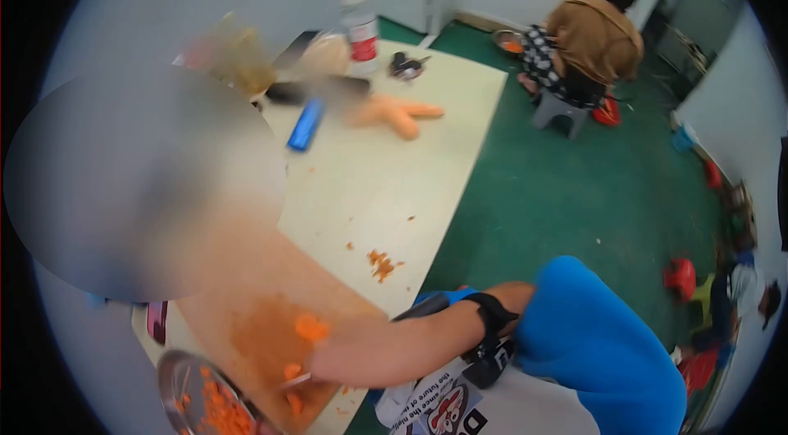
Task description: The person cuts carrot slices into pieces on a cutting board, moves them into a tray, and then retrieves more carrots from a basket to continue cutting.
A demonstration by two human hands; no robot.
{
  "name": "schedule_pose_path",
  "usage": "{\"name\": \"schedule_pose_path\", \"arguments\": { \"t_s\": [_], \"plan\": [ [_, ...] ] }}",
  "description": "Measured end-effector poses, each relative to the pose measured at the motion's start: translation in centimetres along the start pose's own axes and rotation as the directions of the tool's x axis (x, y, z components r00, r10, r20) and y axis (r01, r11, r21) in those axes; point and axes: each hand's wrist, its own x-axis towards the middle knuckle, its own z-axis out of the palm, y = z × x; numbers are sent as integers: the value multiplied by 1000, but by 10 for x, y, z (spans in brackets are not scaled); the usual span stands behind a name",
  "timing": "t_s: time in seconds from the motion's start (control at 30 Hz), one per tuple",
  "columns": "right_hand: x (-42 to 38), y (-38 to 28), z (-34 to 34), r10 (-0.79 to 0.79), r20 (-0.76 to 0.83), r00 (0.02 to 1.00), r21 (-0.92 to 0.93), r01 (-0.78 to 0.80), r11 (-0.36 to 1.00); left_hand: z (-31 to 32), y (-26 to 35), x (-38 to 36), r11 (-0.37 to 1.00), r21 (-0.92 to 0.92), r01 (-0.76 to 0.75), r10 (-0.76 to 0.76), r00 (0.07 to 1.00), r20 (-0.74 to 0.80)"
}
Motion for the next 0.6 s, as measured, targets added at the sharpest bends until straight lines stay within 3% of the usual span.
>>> {"name": "schedule_pose_path", "arguments": {
  "t_s": [0.03,0.07,0.1,0.13,0.17,0.3,0.4,0.47,0.6],
  "plan": [
    [0,2,-3,8,3,1000,19,-8,1000,2,24,-2,960,-128,248,-208,942,263],
    [0,5,-3,59,51,997,-101,-54,993,36,-16,-17,878,-448,168,-94,978,184],
    [1,9,-2,91,91,992,-213,-70,975,36,-30,-22,985,-151,-80,110,973,201],
    [1,7,-4,123,65,990,-227,-106,968,26,-8,-19,957,170,-237,187,945,267],
    [2,3,-6,162,40,986,-252,-147,957,27,-4,-16,995,-77,64,-32,930,367],
    [3,4,-4,202,-124,972,-324,-232,917,31,-4,-12,997,-42,68,-52,954,295],
    [4,7,-3,217,-119,969,-314,-244,917,33,-1,-6,992,-73,104,-74,940,333],
    [3,9,-2,195,-103,975,-331,-219,918,35,-4,-3,996,-83,-29,51,962,267],
    [-1,9,-3,198,-150,969,-328,-238,914,23,-5,10,992,-120,37,-6,968,251]
  ]
}}
